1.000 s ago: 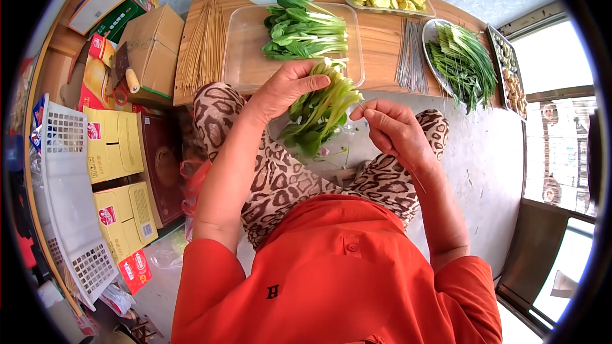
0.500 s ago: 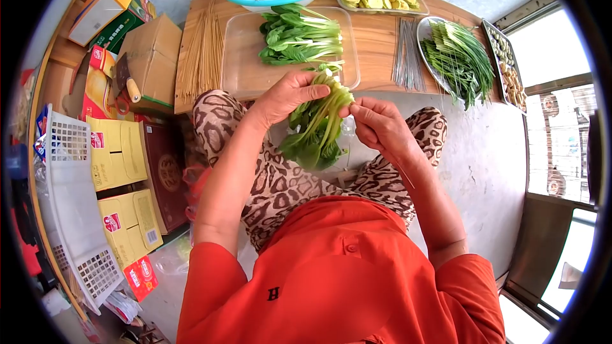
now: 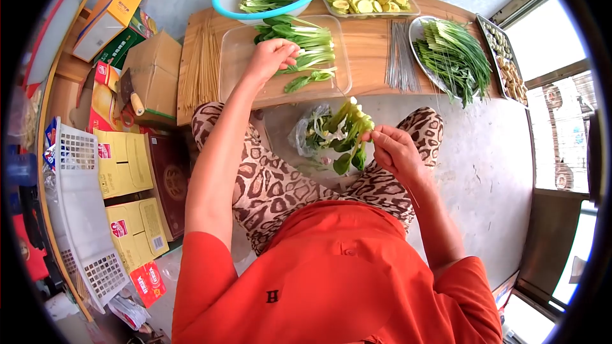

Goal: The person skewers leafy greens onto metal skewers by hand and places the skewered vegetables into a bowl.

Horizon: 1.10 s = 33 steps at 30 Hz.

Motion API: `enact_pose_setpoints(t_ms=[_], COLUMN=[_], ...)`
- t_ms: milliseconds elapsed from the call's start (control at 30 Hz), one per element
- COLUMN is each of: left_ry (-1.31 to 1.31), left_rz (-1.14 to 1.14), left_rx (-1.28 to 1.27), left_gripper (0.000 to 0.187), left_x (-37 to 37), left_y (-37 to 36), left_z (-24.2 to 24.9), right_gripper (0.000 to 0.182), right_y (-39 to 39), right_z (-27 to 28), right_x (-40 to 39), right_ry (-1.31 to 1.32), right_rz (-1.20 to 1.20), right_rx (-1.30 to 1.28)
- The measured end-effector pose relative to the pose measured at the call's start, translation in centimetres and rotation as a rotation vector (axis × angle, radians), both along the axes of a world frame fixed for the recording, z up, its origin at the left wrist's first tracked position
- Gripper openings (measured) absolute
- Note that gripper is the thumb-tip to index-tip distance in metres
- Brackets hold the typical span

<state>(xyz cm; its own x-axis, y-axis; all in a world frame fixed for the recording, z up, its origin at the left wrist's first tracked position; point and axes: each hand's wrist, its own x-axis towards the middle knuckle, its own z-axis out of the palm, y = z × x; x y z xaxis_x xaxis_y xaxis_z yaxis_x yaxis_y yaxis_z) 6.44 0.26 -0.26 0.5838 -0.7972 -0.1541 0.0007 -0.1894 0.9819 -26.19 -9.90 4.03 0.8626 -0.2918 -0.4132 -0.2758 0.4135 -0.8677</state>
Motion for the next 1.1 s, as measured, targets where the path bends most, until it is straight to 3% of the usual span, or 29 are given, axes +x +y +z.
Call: enact_pose_setpoints(t_ms=[67,233,333,600,733,833,900,1100], left_ry=[-0.321,-0.657,-0.844,-0.805,-0.806,-0.775,-0.835,-0.974], left_rz=[-0.033,-0.011,-0.005,-0.011,0.092,0.027,0.041,0.114], left_rx=[0.14,0.319,0.285,0.453,0.393,0.475,0.523,0.454], left_gripper=[0.023,0.025,0.029,0.035,0.04,0.034,0.017,0.013], left_x=[1.8,3.9,3.6,3.6,3.7,3.6,3.3,3.5], left_y=[-1.9,-4.9,-5.2,-4.5,-5.0,-5.2,-5.2,-4.9], left_z=[-1.5,-7.2,-9.3,-9.7,-11.0,-10.6,-10.2,-11.4], right_gripper=[0.023,0.022,0.021,0.02,0.021,0.021,0.021,0.021], right_y=[0.3,1.0,1.6,1.4,1.7,1.7,1.8,2.0], right_z=[-0.3,-0.7,-0.7,-1.1,-0.7,-0.7,-0.6,-0.4], right_x=[-0.6,-2.2,-2.8,-2.8,-2.3,-2.4,-2.5,-2.6], right_ry=[0.026,0.04,0.079,0.083,0.093,0.085,0.075,0.071], right_rz=[-0.055,-0.068,-0.095,-0.087,-0.08,-0.072,-0.068,-0.074], right_rx=[0.004,0.048,0.058,0.054,0.043,0.033,0.027,-0.003])
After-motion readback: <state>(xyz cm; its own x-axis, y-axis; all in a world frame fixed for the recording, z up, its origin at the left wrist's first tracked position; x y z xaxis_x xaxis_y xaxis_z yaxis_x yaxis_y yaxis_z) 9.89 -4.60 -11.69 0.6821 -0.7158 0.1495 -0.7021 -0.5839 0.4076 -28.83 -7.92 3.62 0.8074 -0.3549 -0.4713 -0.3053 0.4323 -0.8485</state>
